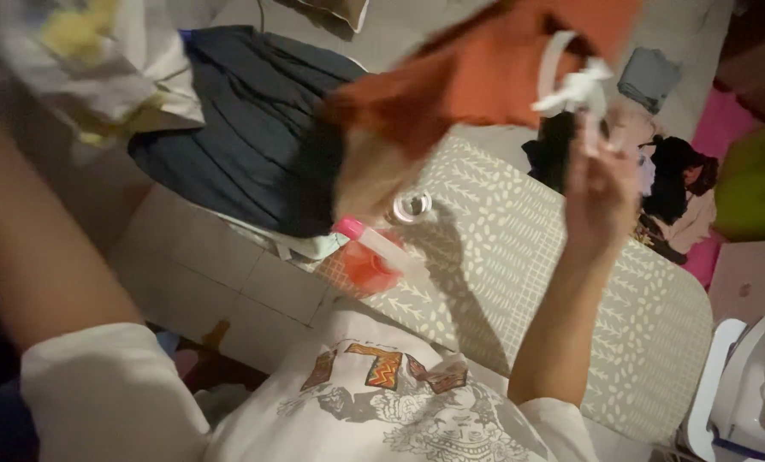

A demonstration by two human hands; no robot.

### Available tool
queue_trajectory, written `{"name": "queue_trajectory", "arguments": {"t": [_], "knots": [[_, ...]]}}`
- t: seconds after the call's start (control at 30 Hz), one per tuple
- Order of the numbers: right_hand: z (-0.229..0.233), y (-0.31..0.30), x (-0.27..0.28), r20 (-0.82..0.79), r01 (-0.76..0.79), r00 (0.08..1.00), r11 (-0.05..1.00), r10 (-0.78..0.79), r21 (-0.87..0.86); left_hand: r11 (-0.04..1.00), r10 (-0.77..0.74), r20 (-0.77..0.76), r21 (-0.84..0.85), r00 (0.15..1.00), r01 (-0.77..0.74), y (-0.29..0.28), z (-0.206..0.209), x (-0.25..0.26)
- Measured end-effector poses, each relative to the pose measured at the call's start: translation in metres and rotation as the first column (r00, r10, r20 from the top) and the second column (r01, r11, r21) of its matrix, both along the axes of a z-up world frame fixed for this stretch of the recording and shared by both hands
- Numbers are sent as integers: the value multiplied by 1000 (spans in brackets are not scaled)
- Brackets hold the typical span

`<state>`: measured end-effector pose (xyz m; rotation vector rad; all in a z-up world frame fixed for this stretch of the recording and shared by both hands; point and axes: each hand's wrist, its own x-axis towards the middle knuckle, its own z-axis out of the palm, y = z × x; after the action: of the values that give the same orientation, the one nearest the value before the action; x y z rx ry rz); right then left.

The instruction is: Ironing a small two-toned shirt on an ironing board using an iron and spray bottle.

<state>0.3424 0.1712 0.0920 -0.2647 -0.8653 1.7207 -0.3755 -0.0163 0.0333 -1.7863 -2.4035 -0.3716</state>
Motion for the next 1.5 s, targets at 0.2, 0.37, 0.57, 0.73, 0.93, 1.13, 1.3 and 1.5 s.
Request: {"name": "queue_trajectory", "arguments": {"t": [0.2, 0.37, 0.57, 0.73, 0.93, 1.13, 1.3, 1.5], "knots": [[5, -22, 88, 86, 240, 962, 951, -260, 195, 984, -159, -96, -92, 983, 150, 54, -12, 277], [-13, -34, 155, 185, 401, 874, 882, -450, 249, 903, -316, 321, -185, 893, 387, 36, 0, 330], [2, -49, 177, 295, 477, 781, 831, -550, 287, 908, -305, 625, 418, 719, 21, -29, 31, 313], [15, -35, 158, 334, 403, 816, 879, -471, 254, 532, -356, 449, 818, 820, -217, -102, 40, 408], [-33, -64, 359, -11, 413, 904, 866, -428, 282, 162, -851, -159, 827, 501, 538, -85, 70, 534], [-42, -86, 455, 275, 396, 866, 908, -418, 136, 646, -681, 291, 670, 672, 365, -44, 69, 626], [-118, -62, 463, 759, 430, 633, 884, -152, -181, 853, -520, 437, 297, 734, 429, -22, -7, 683], [-174, -53, 464, 900, 473, 435, 856, -18, -211, 959, -203, 452, -85, 868, 269, 1, -56, 700]]}}
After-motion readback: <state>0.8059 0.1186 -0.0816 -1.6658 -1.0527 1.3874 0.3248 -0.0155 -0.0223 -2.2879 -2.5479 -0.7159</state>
